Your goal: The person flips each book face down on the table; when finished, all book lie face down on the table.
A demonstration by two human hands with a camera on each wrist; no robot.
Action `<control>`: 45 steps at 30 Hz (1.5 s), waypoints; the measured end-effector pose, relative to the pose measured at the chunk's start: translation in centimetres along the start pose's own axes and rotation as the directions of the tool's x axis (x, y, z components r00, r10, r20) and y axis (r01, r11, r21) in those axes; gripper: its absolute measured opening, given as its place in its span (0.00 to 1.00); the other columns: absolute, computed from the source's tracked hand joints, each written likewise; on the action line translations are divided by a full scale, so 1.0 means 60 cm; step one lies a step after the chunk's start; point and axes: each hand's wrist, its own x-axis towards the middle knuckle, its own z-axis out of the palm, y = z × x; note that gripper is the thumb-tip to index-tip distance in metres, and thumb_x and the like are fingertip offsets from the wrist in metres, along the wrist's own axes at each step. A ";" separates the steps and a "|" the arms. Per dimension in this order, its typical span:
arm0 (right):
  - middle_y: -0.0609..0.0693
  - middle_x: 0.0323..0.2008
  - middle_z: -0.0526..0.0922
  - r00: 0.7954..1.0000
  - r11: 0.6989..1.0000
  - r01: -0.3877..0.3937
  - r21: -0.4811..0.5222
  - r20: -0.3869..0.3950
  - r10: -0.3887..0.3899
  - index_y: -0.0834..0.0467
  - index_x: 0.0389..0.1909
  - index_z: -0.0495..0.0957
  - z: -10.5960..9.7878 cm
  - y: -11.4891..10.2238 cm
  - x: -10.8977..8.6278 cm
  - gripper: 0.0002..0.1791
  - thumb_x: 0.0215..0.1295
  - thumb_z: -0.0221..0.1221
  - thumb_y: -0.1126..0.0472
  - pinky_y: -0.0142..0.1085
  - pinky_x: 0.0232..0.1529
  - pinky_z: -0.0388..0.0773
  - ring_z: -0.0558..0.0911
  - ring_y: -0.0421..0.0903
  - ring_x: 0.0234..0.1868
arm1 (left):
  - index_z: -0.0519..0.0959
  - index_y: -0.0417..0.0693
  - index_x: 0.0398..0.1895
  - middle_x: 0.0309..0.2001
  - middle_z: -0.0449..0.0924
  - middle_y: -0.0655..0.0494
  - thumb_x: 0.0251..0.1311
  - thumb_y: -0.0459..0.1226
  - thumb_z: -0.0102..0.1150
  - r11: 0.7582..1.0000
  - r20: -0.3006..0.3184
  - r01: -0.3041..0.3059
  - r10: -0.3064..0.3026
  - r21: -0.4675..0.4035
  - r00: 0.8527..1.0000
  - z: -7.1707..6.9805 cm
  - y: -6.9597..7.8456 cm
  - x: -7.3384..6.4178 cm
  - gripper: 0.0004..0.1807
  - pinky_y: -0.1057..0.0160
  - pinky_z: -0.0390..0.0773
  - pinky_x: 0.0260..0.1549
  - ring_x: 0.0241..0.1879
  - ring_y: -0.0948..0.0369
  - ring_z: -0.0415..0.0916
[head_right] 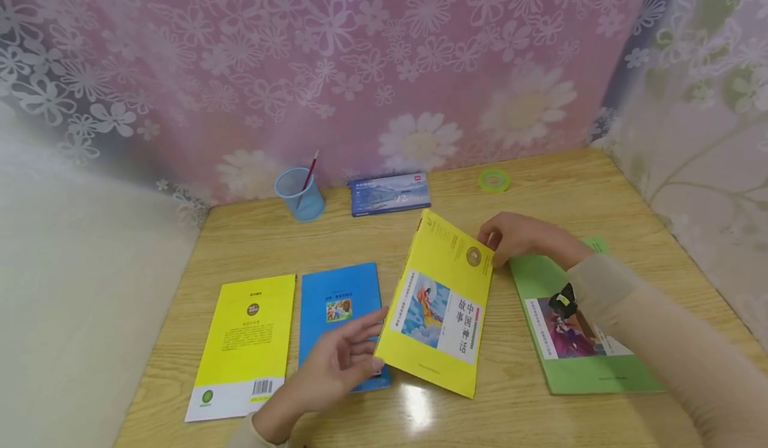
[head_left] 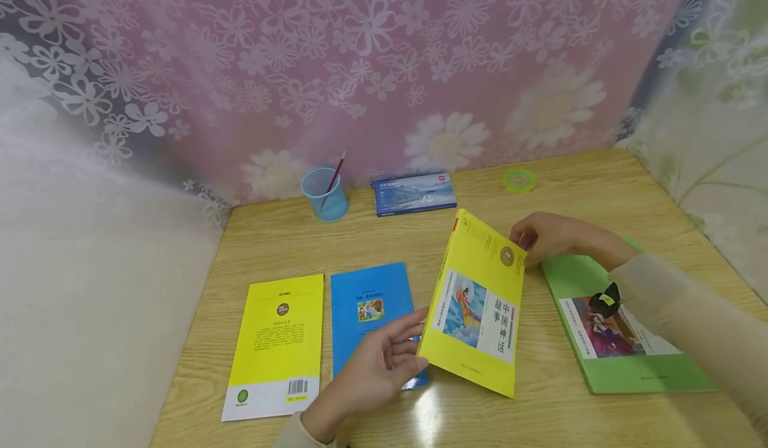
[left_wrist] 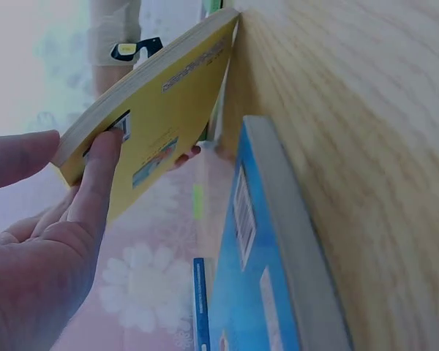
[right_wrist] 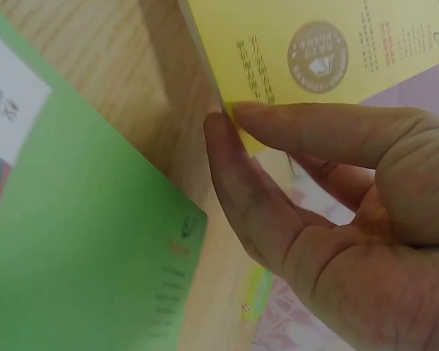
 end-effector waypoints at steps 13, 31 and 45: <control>0.61 0.55 0.87 0.992 0.927 -0.063 0.371 0.126 0.017 0.67 0.61 0.75 -0.051 -0.001 -0.028 0.19 0.74 0.63 0.67 0.42 0.56 0.88 0.90 0.52 0.51 | 0.68 0.47 0.77 0.74 0.74 0.43 0.79 0.32 0.53 0.984 -0.084 -0.180 0.180 0.007 0.980 -0.025 0.020 -0.003 0.26 0.61 0.84 0.58 0.66 0.57 0.81; 0.54 0.57 0.87 0.996 0.790 -0.057 0.610 0.088 0.004 0.76 0.69 0.70 -0.073 -0.004 -0.037 0.24 0.84 0.50 0.61 0.45 0.63 0.83 0.89 0.46 0.56 | 0.69 0.54 0.78 0.71 0.78 0.51 0.82 0.36 0.49 0.792 -0.058 -0.306 0.393 0.528 0.918 -0.028 0.031 -0.008 0.25 0.62 0.87 0.55 0.60 0.58 0.84; 0.60 0.63 0.84 1.000 0.910 0.003 0.414 0.010 -0.008 0.69 0.70 0.74 -0.069 -0.019 -0.042 0.30 0.72 0.66 0.59 0.37 0.58 0.86 0.88 0.40 0.55 | 0.70 0.47 0.77 0.71 0.78 0.56 0.77 0.27 0.51 0.383 0.221 -0.506 0.585 0.773 0.781 -0.027 0.024 0.004 0.27 0.61 0.77 0.69 0.70 0.58 0.77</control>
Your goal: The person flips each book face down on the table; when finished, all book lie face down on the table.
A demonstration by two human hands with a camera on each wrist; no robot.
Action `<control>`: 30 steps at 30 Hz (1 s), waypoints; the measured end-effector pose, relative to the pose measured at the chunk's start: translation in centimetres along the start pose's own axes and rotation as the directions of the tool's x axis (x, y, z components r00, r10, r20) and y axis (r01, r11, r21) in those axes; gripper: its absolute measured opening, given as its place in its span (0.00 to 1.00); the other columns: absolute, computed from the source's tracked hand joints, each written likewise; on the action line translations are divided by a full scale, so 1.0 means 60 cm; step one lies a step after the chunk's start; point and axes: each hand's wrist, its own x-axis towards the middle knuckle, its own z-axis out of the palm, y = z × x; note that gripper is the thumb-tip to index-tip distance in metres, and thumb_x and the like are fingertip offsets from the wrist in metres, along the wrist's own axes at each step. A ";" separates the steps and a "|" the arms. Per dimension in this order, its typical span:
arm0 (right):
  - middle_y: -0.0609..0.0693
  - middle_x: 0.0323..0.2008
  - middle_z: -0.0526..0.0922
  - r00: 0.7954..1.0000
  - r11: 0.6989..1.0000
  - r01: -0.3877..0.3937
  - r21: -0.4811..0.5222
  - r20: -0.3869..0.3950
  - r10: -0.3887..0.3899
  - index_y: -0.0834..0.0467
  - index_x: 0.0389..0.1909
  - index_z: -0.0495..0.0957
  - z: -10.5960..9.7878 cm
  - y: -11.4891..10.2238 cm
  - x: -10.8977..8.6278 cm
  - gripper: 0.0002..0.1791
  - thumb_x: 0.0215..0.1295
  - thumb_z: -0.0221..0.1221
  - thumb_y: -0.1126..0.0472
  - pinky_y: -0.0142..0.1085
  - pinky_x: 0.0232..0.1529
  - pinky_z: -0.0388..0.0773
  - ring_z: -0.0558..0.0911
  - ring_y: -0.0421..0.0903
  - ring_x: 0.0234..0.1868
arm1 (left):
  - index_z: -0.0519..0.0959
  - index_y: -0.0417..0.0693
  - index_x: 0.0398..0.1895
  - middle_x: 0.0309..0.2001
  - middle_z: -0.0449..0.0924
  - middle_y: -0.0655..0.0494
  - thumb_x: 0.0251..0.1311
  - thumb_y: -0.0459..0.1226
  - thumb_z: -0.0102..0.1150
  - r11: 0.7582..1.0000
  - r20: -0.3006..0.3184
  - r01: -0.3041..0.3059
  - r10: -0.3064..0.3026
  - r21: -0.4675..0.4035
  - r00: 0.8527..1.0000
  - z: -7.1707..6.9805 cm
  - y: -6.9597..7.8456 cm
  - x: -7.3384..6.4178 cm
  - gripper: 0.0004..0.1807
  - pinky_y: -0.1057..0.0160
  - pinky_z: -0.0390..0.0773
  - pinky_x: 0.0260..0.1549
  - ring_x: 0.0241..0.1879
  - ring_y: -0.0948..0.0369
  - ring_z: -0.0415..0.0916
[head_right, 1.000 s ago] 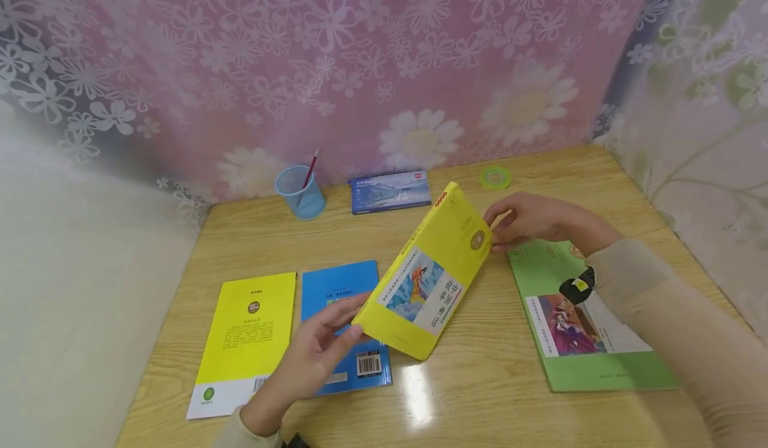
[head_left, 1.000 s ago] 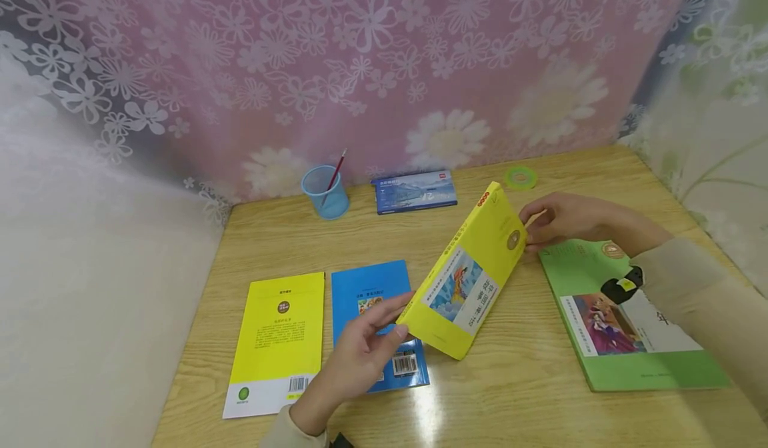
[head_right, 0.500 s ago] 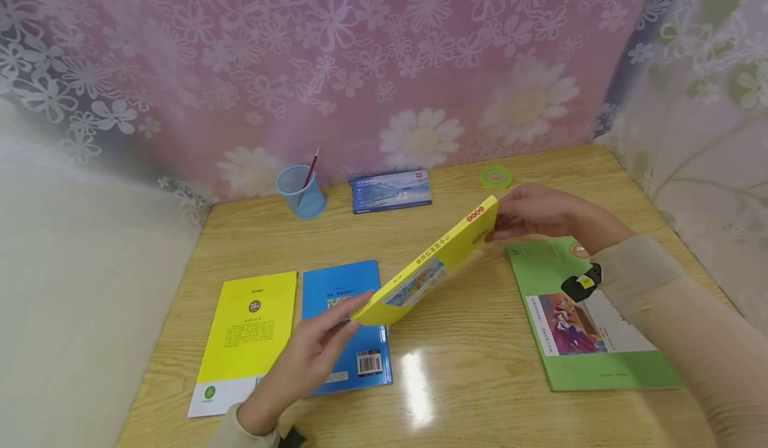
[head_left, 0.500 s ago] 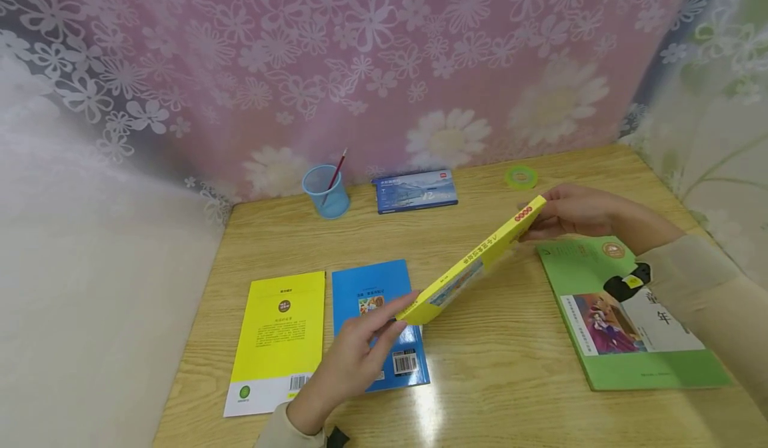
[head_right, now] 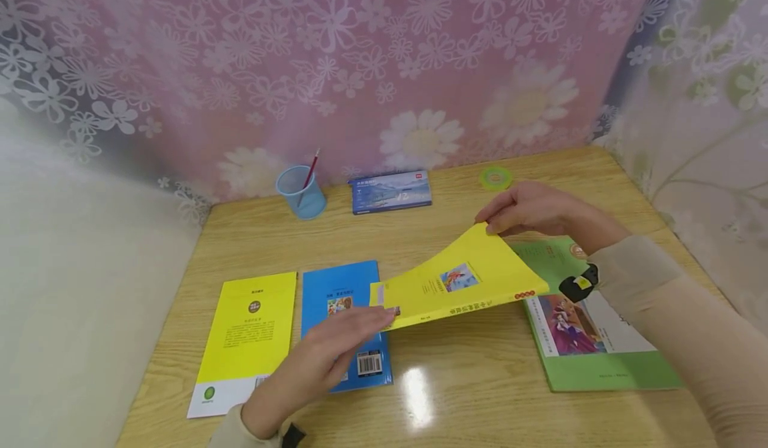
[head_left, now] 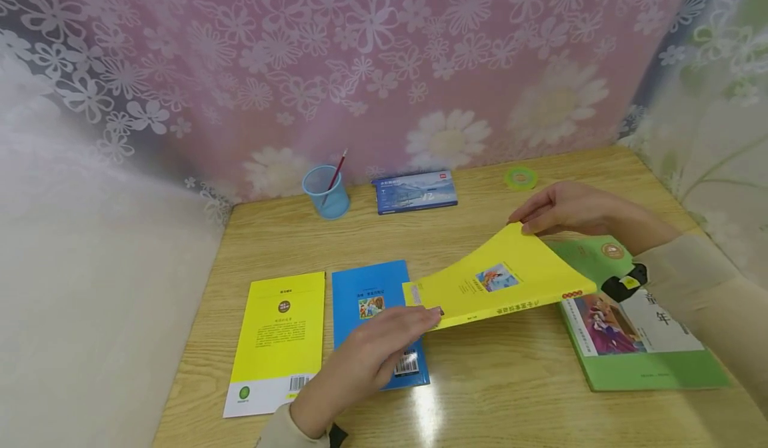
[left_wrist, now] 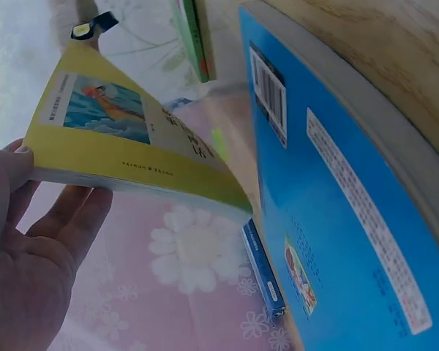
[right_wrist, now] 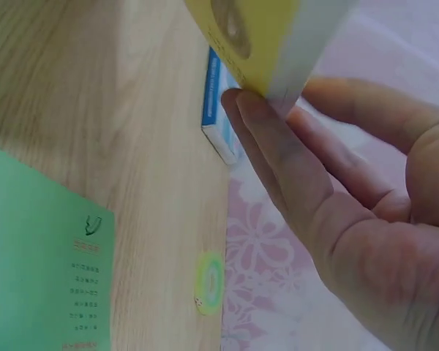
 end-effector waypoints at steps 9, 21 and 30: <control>0.67 0.69 0.77 0.997 0.998 0.043 -0.042 -0.064 -0.045 0.67 0.71 0.73 0.018 0.009 0.013 0.31 0.70 0.68 0.63 0.37 0.55 0.87 0.85 0.34 0.56 | 0.68 0.52 0.78 0.71 0.78 0.59 0.70 0.28 0.63 0.986 0.067 -0.039 0.028 0.163 0.997 0.005 0.005 -0.003 0.34 0.65 0.77 0.68 0.70 0.61 0.77; 0.60 0.55 0.88 0.993 0.995 0.097 0.032 -0.070 -0.095 0.70 0.66 0.76 0.036 0.034 0.027 0.26 0.71 0.66 0.66 0.43 0.51 0.89 0.90 0.44 0.49 | 0.78 0.49 0.70 0.66 0.83 0.54 0.71 0.34 0.65 0.989 0.002 0.017 -0.017 0.147 1.000 0.012 -0.012 -0.009 0.25 0.68 0.81 0.62 0.66 0.59 0.81; 0.64 0.55 0.87 0.984 0.991 0.131 -0.016 -0.116 -0.132 0.69 0.57 0.83 0.068 0.054 0.046 0.18 0.67 0.68 0.69 0.38 0.50 0.89 0.89 0.43 0.48 | 0.82 0.56 0.65 0.61 0.86 0.59 0.73 0.42 0.64 0.990 0.038 -0.040 0.036 0.135 0.999 0.018 -0.016 -0.011 0.19 0.64 0.79 0.66 0.63 0.61 0.83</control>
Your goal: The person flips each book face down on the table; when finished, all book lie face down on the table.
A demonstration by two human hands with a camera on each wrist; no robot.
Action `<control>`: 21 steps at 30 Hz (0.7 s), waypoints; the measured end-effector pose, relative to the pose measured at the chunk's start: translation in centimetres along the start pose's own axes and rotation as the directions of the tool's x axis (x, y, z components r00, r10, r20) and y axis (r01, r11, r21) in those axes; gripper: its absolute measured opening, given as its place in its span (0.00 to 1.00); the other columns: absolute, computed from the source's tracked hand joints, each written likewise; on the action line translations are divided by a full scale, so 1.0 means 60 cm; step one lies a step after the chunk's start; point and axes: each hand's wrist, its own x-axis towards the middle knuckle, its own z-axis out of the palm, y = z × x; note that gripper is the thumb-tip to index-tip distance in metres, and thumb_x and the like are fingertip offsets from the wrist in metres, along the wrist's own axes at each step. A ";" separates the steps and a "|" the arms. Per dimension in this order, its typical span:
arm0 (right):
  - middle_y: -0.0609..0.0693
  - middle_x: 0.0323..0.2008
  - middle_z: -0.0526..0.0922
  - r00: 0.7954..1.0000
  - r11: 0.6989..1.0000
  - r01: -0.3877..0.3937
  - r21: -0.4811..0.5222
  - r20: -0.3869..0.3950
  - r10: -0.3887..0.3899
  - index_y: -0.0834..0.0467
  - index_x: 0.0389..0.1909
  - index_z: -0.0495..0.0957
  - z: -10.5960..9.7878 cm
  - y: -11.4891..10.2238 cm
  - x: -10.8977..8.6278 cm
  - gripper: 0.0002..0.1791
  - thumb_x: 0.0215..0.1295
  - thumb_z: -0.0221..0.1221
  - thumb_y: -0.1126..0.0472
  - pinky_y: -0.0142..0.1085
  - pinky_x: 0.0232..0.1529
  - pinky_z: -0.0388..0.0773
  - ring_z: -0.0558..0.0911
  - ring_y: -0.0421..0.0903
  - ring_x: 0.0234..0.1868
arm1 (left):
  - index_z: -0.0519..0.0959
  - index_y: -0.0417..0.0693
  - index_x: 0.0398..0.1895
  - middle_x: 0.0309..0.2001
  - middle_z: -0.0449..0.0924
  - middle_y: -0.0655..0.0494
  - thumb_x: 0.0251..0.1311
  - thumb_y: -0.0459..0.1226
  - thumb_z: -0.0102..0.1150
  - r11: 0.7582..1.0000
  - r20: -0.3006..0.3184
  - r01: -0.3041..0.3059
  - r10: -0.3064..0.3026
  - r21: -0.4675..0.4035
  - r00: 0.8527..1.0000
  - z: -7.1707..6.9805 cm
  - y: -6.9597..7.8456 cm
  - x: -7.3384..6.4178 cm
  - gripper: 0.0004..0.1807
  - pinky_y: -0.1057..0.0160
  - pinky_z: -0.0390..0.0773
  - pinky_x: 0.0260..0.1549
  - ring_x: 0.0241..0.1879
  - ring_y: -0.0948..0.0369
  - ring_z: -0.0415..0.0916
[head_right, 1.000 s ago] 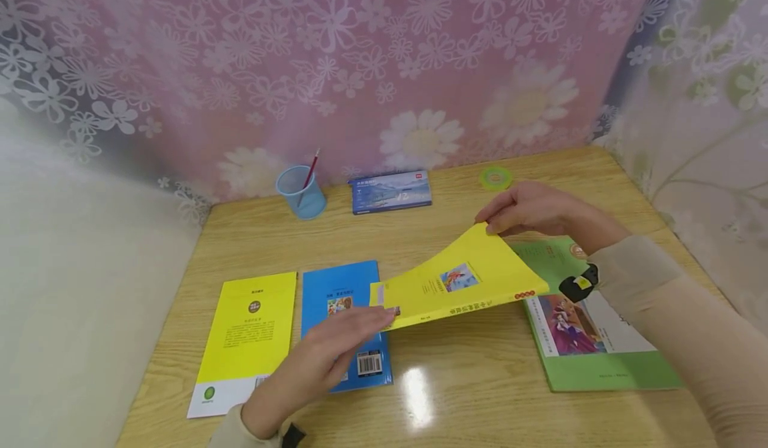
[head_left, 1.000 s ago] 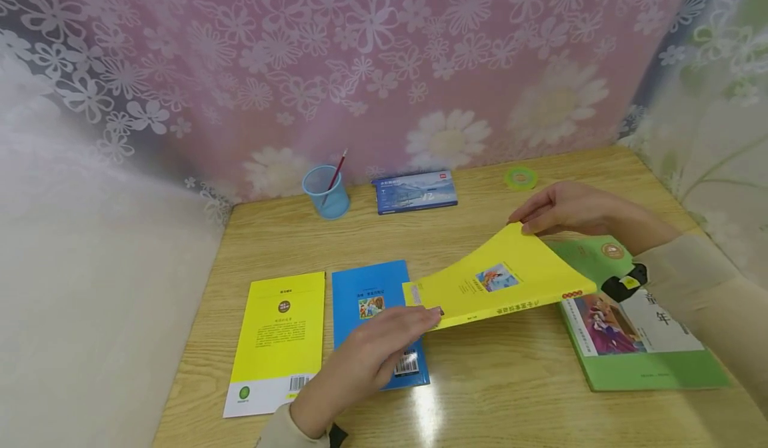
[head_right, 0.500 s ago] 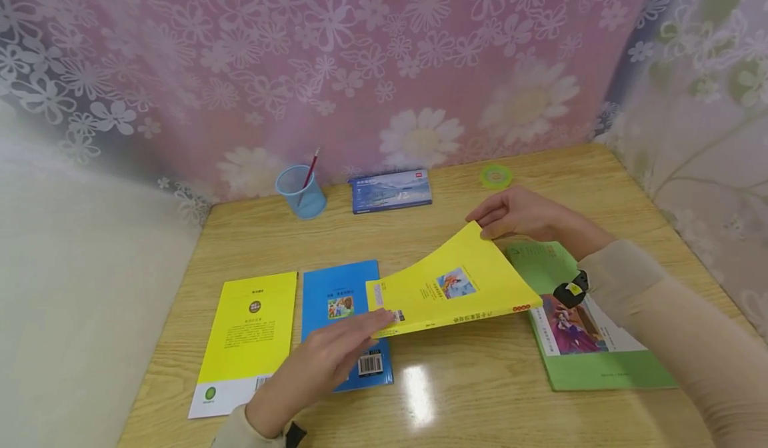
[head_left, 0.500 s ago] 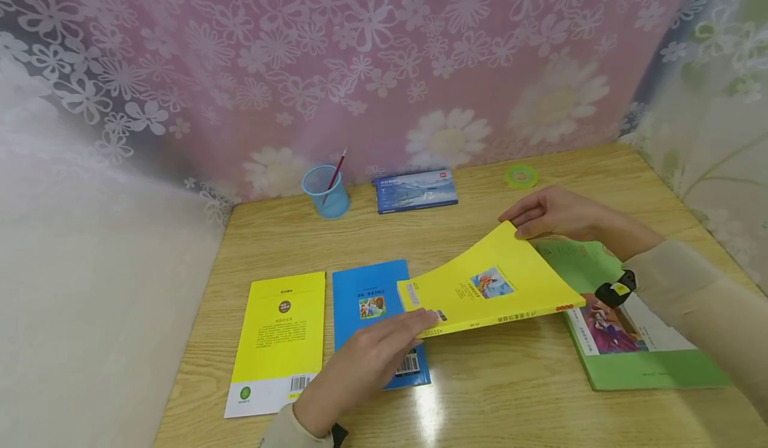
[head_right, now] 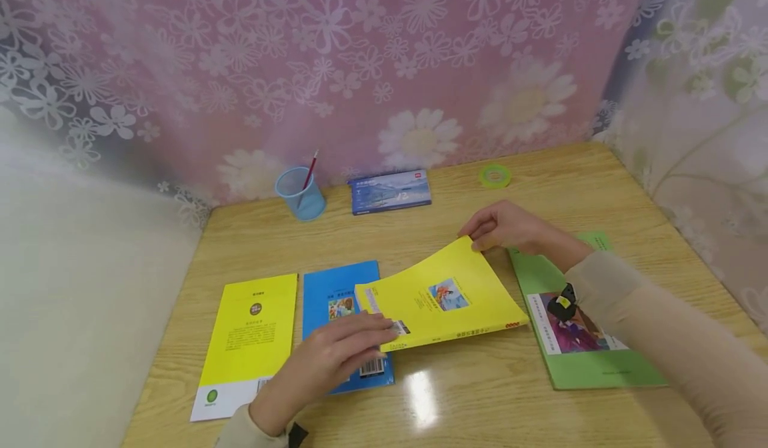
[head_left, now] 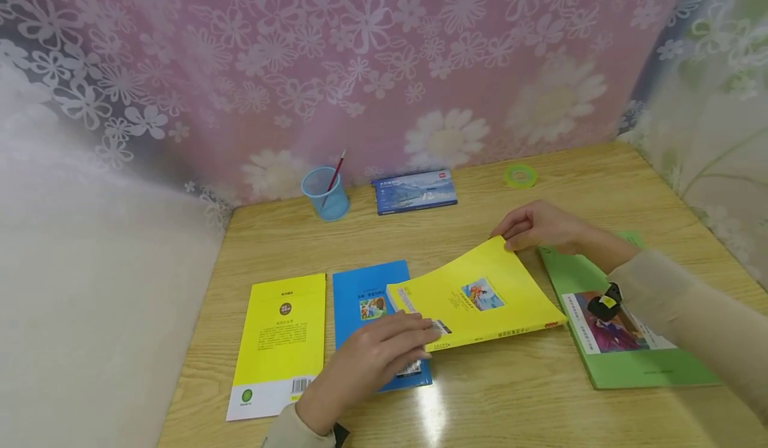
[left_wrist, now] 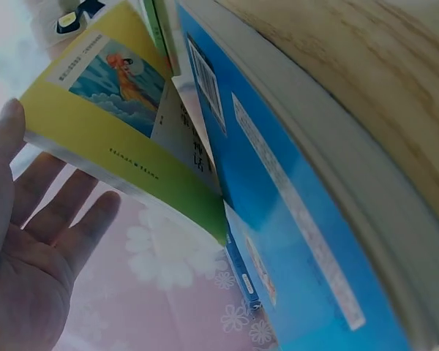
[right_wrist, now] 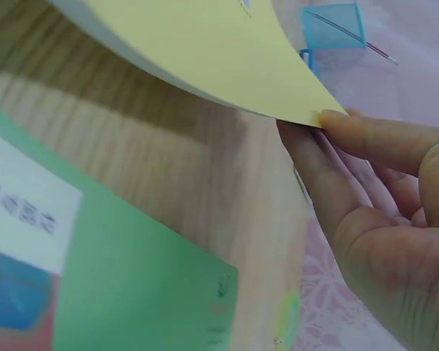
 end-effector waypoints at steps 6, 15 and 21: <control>0.64 0.54 0.88 0.999 0.999 0.008 -0.054 -0.051 -0.011 0.68 0.55 0.84 0.018 0.008 0.009 0.15 0.67 0.67 0.71 0.33 0.48 0.88 0.89 0.43 0.50 | 0.83 0.58 0.63 0.60 0.86 0.58 0.73 0.49 0.63 1.000 0.053 0.014 -0.013 -0.020 0.999 0.012 -0.003 -0.003 0.19 0.58 0.78 0.69 0.63 0.61 0.83; 0.60 0.49 0.90 0.982 0.966 0.048 -0.252 -0.167 -0.093 0.62 0.48 0.88 0.042 0.023 0.023 0.11 0.66 0.66 0.72 0.35 0.46 0.89 0.90 0.55 0.50 | 0.83 0.63 0.63 0.61 0.85 0.62 0.72 0.58 0.61 0.994 0.189 0.105 -0.099 -0.020 0.977 0.019 0.005 0.000 0.22 0.61 0.77 0.69 0.64 0.63 0.81; 0.59 0.46 0.90 0.970 0.916 0.056 -0.396 -0.196 -0.144 0.60 0.45 0.89 0.055 0.021 0.028 0.10 0.65 0.68 0.71 0.43 0.46 0.89 0.90 0.56 0.48 | 0.84 0.66 0.62 0.60 0.85 0.64 0.67 0.62 0.64 0.994 0.253 0.108 -0.110 0.022 0.961 0.029 0.007 -0.004 0.25 0.61 0.79 0.66 0.63 0.64 0.80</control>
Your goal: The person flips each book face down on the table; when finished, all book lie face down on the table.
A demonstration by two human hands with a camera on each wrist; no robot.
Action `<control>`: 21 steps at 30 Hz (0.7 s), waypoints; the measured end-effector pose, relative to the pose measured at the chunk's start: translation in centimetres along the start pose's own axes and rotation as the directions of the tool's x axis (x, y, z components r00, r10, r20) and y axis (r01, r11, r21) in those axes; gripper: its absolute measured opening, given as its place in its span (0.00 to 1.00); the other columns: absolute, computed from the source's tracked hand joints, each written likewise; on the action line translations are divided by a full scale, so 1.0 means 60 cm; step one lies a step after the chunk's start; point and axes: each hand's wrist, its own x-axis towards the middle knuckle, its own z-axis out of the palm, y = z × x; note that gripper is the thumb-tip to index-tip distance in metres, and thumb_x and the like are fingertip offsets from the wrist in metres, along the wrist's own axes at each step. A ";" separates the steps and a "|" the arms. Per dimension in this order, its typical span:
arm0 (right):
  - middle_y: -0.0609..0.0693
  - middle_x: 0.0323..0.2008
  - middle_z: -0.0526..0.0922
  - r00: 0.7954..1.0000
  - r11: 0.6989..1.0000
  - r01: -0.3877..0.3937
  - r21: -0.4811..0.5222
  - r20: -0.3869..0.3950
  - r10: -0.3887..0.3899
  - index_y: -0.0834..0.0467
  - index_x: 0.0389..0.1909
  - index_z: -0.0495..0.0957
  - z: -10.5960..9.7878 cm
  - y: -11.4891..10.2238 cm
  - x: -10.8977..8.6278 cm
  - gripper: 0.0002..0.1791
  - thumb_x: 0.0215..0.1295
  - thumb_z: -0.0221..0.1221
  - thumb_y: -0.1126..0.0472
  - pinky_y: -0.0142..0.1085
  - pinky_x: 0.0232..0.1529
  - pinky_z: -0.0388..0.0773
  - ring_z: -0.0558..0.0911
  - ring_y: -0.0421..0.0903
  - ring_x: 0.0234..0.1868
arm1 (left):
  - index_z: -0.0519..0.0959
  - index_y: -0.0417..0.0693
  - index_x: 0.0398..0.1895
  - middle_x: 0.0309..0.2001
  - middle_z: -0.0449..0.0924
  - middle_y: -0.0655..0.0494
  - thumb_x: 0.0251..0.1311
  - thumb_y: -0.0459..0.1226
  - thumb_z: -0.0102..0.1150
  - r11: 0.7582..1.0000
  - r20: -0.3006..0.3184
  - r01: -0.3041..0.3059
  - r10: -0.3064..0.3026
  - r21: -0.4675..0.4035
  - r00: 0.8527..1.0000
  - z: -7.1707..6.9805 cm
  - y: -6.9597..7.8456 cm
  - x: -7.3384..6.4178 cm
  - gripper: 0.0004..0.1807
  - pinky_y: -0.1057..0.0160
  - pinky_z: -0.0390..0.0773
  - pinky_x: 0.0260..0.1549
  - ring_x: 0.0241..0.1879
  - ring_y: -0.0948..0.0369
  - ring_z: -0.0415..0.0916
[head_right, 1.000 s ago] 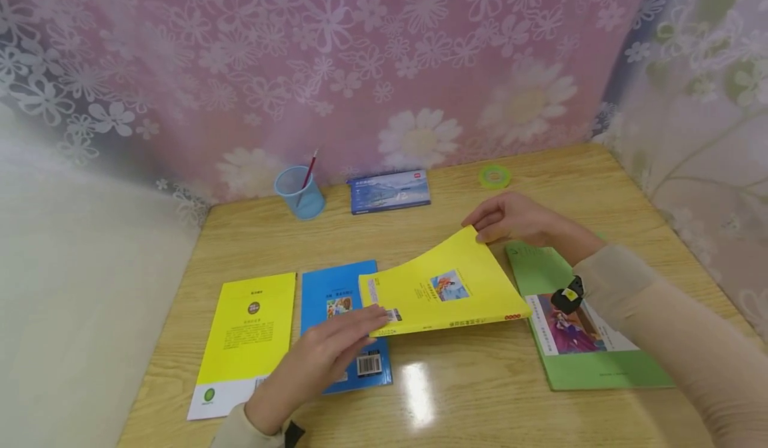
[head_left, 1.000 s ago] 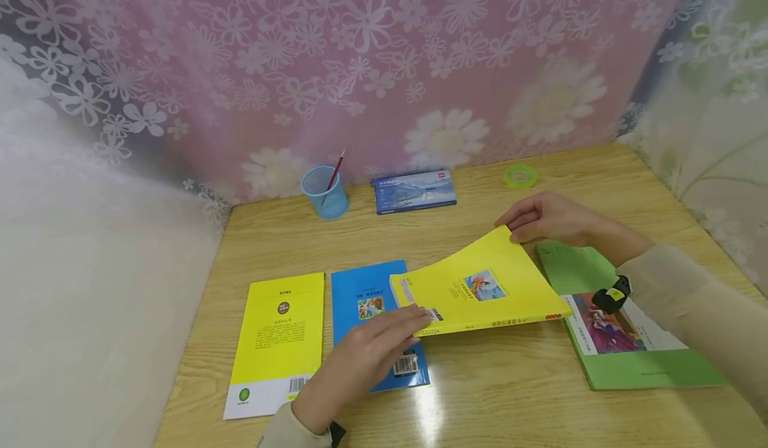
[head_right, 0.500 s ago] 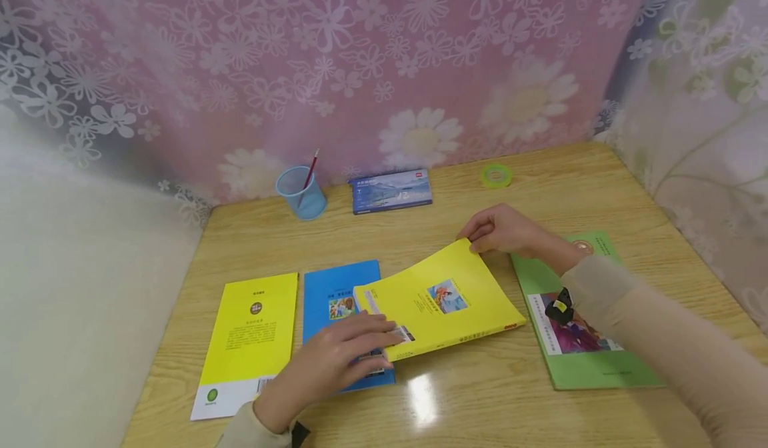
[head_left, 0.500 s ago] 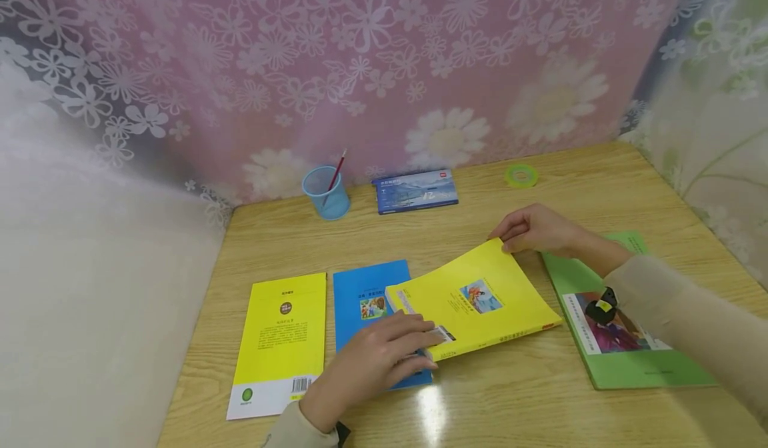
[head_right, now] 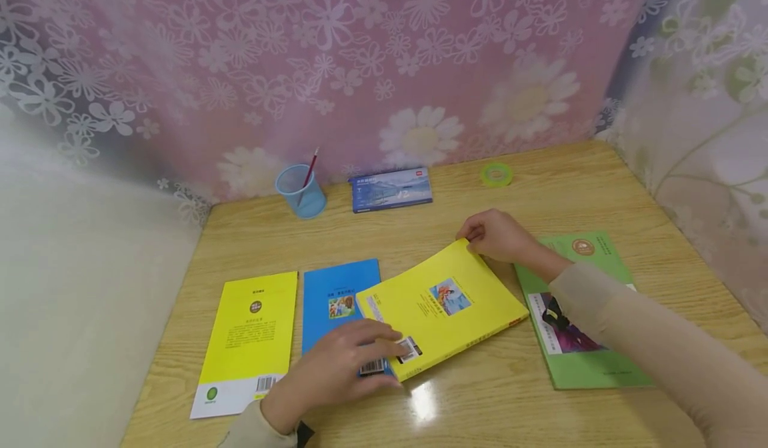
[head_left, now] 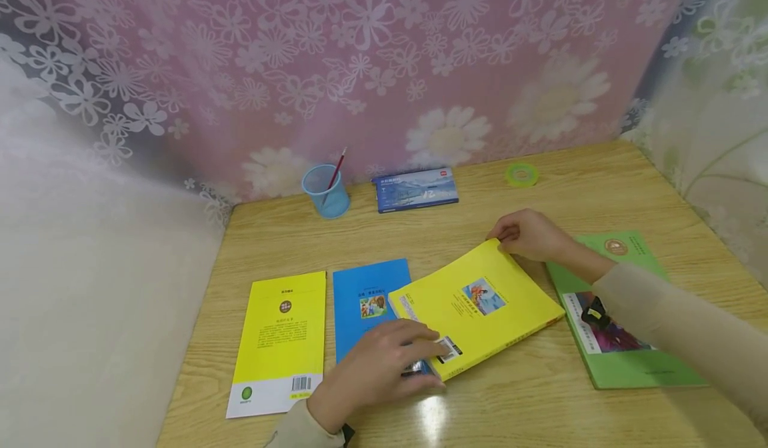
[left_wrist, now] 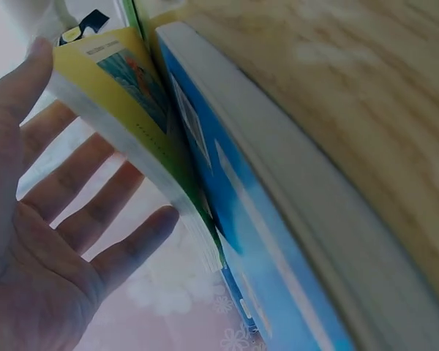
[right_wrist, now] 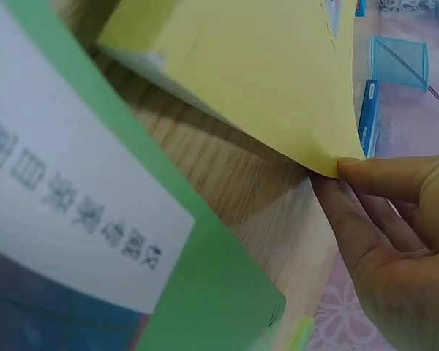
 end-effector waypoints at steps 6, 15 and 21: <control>0.58 0.46 0.91 1.000 0.994 0.031 -0.109 0.001 -0.031 0.59 0.43 0.91 0.003 -0.011 0.001 0.09 0.67 0.67 0.71 0.46 0.46 0.89 0.89 0.56 0.47 | 0.87 0.66 0.57 0.59 0.85 0.64 0.62 0.63 0.68 0.996 0.074 0.049 -0.054 0.075 0.996 0.010 0.008 0.003 0.25 0.59 0.79 0.65 0.61 0.63 0.80; 0.60 0.51 0.90 0.999 0.981 0.033 -0.190 0.030 -0.028 0.59 0.42 0.91 0.012 -0.015 0.002 0.08 0.68 0.66 0.70 0.47 0.49 0.89 0.89 0.58 0.51 | 0.87 0.66 0.58 0.64 0.81 0.62 0.64 0.63 0.66 0.987 0.142 0.134 -0.146 0.091 0.979 0.011 0.010 0.002 0.24 0.59 0.75 0.70 0.66 0.62 0.74; 0.63 0.57 0.87 0.998 0.984 0.059 -0.166 0.024 -0.055 0.60 0.46 0.90 0.018 -0.012 -0.008 0.09 0.68 0.66 0.70 0.47 0.51 0.89 0.88 0.58 0.53 | 0.81 0.71 0.67 0.75 0.71 0.58 0.68 0.64 0.61 0.980 0.185 0.180 -0.192 0.082 0.964 0.010 0.004 -0.005 0.27 0.45 0.65 0.78 0.76 0.54 0.65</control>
